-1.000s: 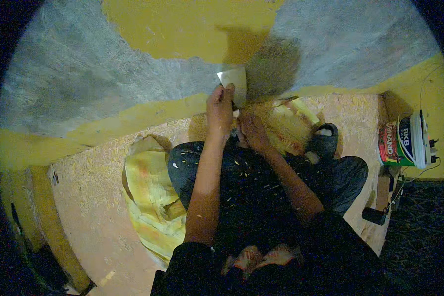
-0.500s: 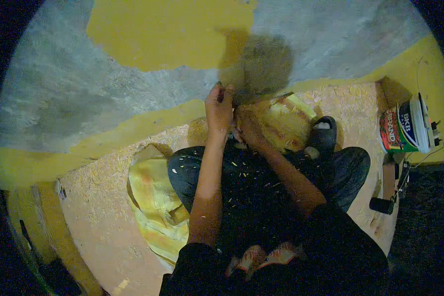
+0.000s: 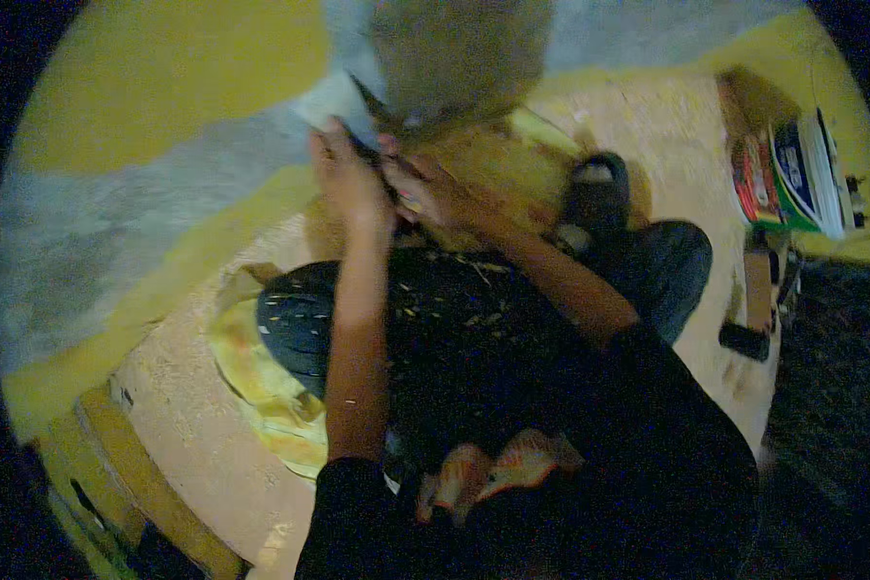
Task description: The person scrapes old yellow paint from a concrete wall using a metal putty knife.
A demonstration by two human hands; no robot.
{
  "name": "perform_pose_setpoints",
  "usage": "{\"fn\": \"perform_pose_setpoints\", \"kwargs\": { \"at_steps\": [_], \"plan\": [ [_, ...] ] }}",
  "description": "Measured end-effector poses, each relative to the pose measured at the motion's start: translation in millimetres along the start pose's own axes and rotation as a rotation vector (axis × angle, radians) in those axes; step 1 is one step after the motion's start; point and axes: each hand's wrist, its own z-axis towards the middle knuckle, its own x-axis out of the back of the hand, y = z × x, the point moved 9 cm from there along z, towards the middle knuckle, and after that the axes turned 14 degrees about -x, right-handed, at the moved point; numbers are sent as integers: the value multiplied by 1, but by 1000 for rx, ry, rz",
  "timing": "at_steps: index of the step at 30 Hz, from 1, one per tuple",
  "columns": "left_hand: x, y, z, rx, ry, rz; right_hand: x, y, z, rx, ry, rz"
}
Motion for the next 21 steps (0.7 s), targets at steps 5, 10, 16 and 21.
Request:
{"fn": "perform_pose_setpoints", "kwargs": {
  "at_steps": [5, 10, 16, 21],
  "plan": [
    [-14, -19, 1, 115, 35, -219, 20, -19, 1, 75, 30, -177],
    [-19, -17, -4, 120, -43, -297, 15, -9, 1, 53, -27, -185],
    [-1, -48, -15, 66, 43, 36, 33, 28, 11, 152, 90, -248],
    [-8, -25, -22, 148, 9, -36, 24, 35, 8, 94, 195, -287]
  ]
}}
